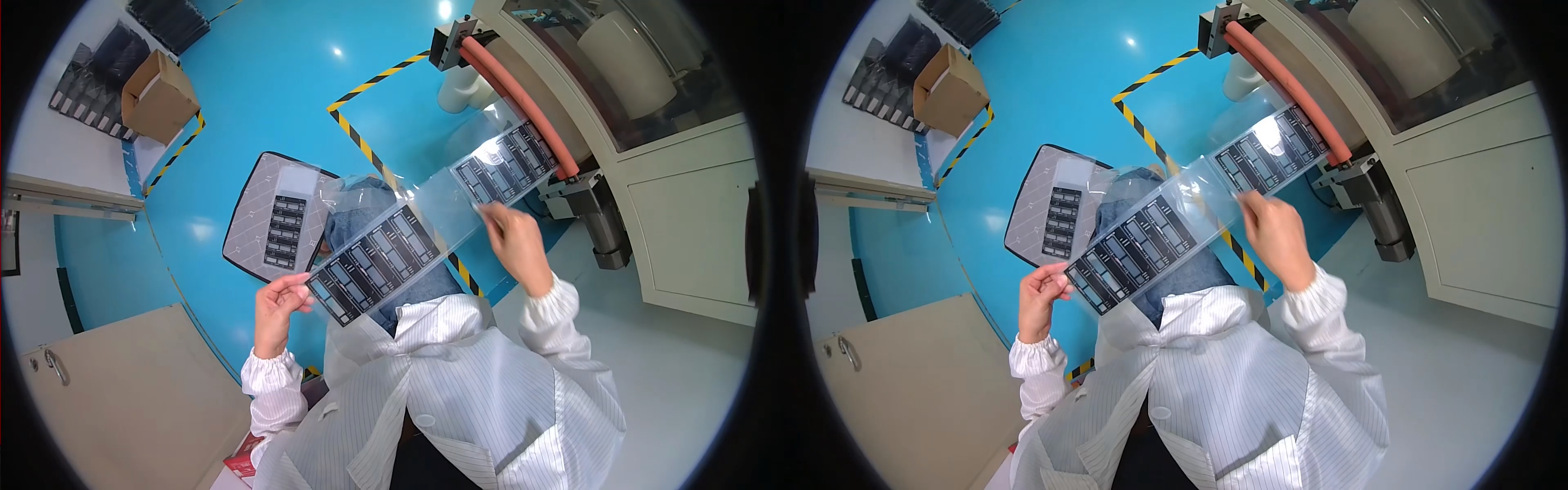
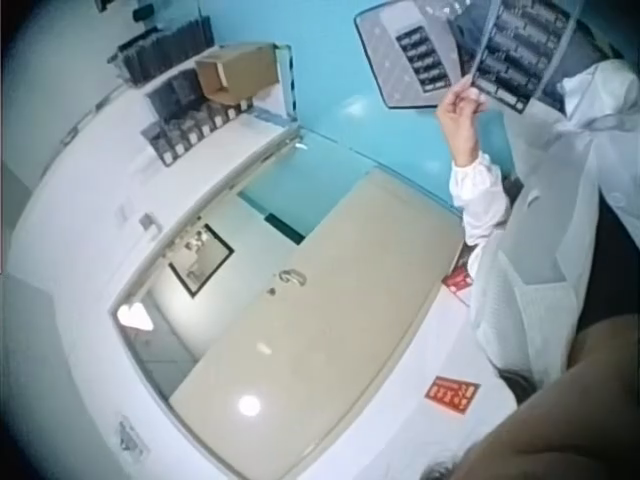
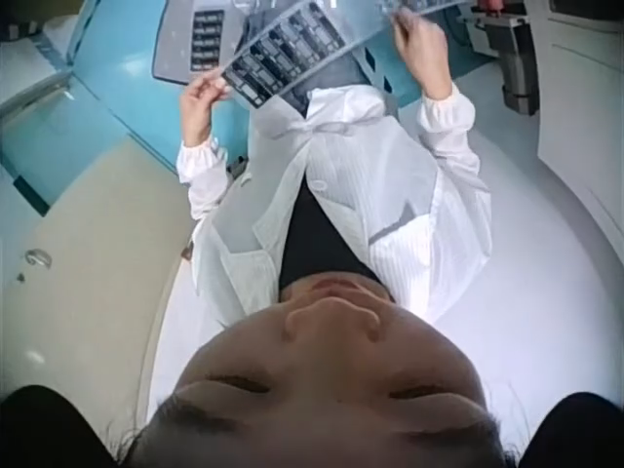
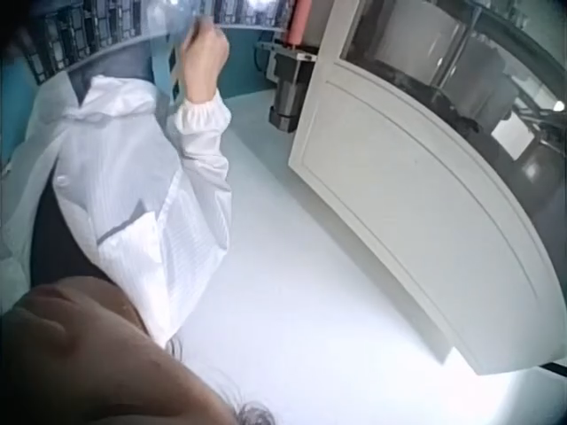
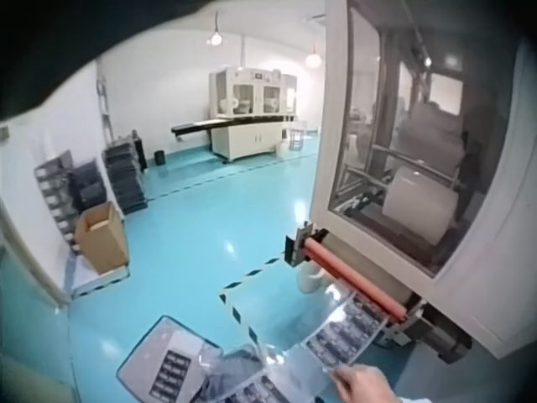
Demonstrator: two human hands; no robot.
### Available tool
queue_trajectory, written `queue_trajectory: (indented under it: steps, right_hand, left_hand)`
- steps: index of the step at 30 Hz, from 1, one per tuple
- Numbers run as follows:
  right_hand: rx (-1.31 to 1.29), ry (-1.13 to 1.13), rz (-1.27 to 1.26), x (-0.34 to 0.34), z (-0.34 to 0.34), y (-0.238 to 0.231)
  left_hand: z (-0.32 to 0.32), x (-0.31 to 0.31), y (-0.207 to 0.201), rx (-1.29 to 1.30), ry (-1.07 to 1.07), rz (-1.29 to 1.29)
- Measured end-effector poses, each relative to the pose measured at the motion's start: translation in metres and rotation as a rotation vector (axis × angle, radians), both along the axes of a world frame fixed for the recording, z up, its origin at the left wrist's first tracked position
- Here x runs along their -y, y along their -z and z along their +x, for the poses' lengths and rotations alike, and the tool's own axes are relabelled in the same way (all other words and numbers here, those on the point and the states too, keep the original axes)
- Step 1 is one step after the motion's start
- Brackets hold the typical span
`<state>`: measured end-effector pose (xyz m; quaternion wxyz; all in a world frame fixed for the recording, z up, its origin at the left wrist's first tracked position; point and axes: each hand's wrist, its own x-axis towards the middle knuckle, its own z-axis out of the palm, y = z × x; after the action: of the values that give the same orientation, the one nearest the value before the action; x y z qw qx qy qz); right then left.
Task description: Inserting electronic component carrier strips into plastic protective sleeves.
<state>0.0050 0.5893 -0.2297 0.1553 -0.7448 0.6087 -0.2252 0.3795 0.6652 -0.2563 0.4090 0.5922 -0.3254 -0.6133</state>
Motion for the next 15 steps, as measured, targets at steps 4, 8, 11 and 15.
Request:
queue_trajectory:
  steps: [4,8,11,15]
  right_hand:
    - [0.165,-0.010,0.586,-0.031,-0.044,-0.021]
    - [0.575,0.100,0.696,-0.037,-0.090,0.016]
    - [0.763,0.184,0.574,-0.033,-0.097,0.039]
    - [0.984,0.053,0.539,-0.016,-0.066,0.041]
  left_hand:
    - [0.026,-0.006,0.017,-0.008,-0.131,-0.041]
    - [0.075,0.015,0.053,-0.013,-0.409,-0.100]
    - [0.103,0.032,0.106,-0.009,-0.512,-0.118]
    - [0.171,0.019,0.225,0.513,-0.385,0.079]
